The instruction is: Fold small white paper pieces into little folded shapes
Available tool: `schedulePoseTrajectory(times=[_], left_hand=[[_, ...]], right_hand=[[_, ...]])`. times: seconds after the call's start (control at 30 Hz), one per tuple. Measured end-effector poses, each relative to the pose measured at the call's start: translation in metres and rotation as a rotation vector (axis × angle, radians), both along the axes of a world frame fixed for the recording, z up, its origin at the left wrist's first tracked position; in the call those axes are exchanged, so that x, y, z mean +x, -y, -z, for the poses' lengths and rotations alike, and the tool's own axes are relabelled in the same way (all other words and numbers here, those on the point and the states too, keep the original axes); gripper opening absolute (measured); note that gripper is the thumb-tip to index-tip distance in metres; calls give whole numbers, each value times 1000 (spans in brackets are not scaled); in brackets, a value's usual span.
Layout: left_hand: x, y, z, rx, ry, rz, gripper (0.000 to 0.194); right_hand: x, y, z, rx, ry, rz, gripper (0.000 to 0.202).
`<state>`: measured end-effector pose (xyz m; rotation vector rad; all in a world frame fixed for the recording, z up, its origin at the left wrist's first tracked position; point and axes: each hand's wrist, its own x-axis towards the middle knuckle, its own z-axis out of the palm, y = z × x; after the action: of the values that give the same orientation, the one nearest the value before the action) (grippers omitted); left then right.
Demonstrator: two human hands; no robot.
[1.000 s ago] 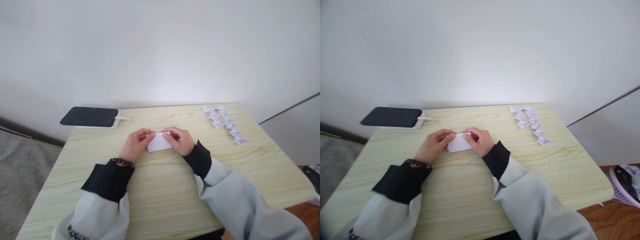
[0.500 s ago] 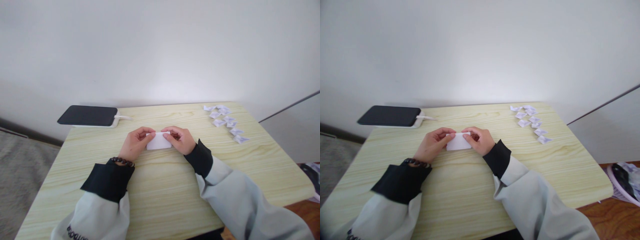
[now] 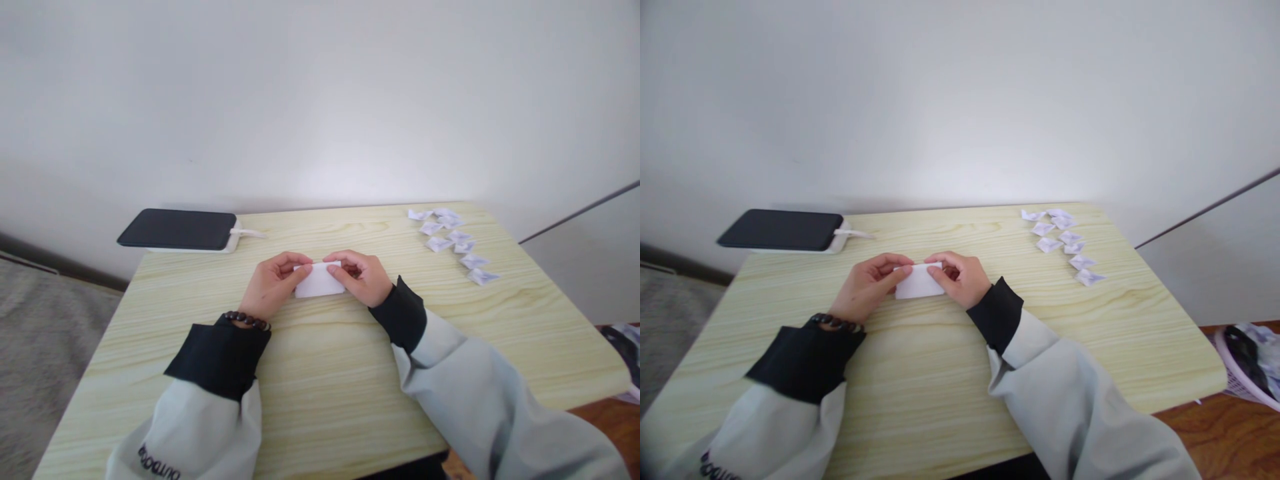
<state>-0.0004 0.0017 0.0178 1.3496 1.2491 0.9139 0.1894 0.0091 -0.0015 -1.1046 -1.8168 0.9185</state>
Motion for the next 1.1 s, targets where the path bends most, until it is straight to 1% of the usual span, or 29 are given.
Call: schedulePoseTrajectory(times=[0.33, 0.6, 0.8, 0.97, 1.1], left_hand=[[-1, -1, 2, -11, 64, 14, 32], [-1, 0, 1, -25, 20, -1, 35], [1, 2, 0, -1, -36, -42, 43], [0, 0, 1, 30, -138, -28, 40], [0, 0, 1, 38, -135, -29, 40]], right_hand=[[-1, 1, -3, -9, 3, 4, 25], [0, 0, -1, 5, 4, 3, 23], [1, 0, -1, 32, 28, 11, 22], [1, 1, 0, 62, 38, 32, 21], [1, 1, -3, 117, 86, 40, 18]])
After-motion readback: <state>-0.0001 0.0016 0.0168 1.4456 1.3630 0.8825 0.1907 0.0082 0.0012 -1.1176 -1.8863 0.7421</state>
